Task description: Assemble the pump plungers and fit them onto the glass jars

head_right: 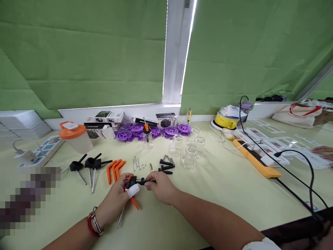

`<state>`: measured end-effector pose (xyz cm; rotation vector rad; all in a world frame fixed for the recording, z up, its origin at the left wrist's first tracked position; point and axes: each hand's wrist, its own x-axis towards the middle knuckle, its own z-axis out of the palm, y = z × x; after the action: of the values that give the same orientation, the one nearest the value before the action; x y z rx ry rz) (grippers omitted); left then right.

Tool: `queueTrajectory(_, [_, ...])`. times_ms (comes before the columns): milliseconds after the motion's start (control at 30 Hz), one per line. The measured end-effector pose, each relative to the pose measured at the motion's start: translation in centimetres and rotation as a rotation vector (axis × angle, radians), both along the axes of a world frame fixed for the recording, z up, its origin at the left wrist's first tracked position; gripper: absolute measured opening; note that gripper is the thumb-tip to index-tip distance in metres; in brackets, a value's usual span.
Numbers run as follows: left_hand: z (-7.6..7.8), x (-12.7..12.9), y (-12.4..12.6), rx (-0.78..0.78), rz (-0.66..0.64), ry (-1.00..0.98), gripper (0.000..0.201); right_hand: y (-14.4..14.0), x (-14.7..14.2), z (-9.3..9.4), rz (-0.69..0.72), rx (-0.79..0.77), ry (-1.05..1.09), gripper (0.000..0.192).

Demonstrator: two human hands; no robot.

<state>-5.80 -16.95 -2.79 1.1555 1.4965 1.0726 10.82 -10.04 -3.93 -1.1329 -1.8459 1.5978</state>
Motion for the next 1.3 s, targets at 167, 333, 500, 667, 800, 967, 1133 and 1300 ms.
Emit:
queueTrajectory(167, [-1.0,0.0,0.1,0.102,0.031,0.133,0.028,0.4,-0.3,-0.9,-0.035,0.037,-0.014,0.021])
queueTrajectory(333, [-2.1,-0.1,0.1,0.085,0.129,0.019,0.037,1.0,-0.8,-1.3,-0.032,0.093,-0.078,0.024])
queueTrajectory(500, [-2.7,-0.2,0.1,0.031,0.191,0.015,0.035,0.8,-1.9,-1.3,-0.083,0.262,-0.22,0.023])
queueTrajectory(667, [-3.4,-0.3,0.1,0.08,0.236,0.11,0.032,0.4,-2.9,-1.7,-0.054,0.342,-0.247,0.03])
queueTrajectory(800, [-3.3,-0.2,0.2,0.077,0.238,0.122,0.03,0.3,-3.1,-2.1,-0.039,0.383,-0.235,0.025])
queueTrajectory(967, [-3.0,-0.1,0.3,0.052,0.25,0.095,0.032,0.6,-3.0,-1.9,-0.077,0.376,-0.239,0.022])
queueTrajectory(1133, [-2.8,0.0,0.4,0.043,0.251,0.107,0.033,0.9,-3.0,-1.9,-0.035,0.368,-0.229,0.018])
queueTrajectory(1300, [-2.7,0.0,0.4,0.036,0.256,0.11,0.033,1.0,-2.9,-2.1,-0.032,0.377,-0.197,0.018])
